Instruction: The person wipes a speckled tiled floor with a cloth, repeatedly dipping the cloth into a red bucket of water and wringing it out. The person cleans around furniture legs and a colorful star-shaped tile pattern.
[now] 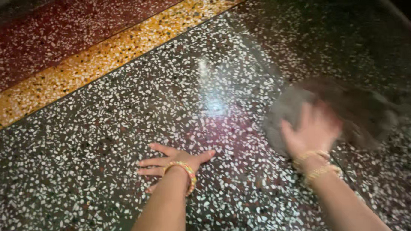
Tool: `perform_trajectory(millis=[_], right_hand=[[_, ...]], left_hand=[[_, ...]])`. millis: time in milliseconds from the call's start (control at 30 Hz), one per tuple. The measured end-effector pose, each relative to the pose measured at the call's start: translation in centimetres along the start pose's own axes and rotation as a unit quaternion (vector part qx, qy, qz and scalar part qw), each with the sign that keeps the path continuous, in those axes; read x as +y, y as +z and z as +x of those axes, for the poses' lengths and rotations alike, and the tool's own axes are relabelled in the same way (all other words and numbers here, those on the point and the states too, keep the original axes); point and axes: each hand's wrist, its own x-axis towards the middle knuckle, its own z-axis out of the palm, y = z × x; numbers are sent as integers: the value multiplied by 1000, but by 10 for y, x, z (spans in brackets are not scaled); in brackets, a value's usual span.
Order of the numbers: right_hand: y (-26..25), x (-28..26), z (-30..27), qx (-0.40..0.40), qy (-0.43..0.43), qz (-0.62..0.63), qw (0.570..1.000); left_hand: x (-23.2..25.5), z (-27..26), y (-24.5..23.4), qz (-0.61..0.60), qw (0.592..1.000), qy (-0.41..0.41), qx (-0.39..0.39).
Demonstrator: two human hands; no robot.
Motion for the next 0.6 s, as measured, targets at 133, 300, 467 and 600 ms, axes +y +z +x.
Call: perform_trajectory(millis=[133, 300, 467, 600], right_hand=[[-48, -146, 18, 18, -173, 99, 980], [-84, -257, 12, 51, -443, 199, 873], [-60, -279, 48, 94, -518, 193, 828], [-23, -238, 131, 157, -443, 118, 875]], left_hand=[[6, -3, -3, 4, 1000, -21, 14], [8, -3, -8, 8, 1000, -27, -11], [10, -4, -11, -7, 1000, -16, -19], [7, -6, -7, -53, 999, 5, -4]])
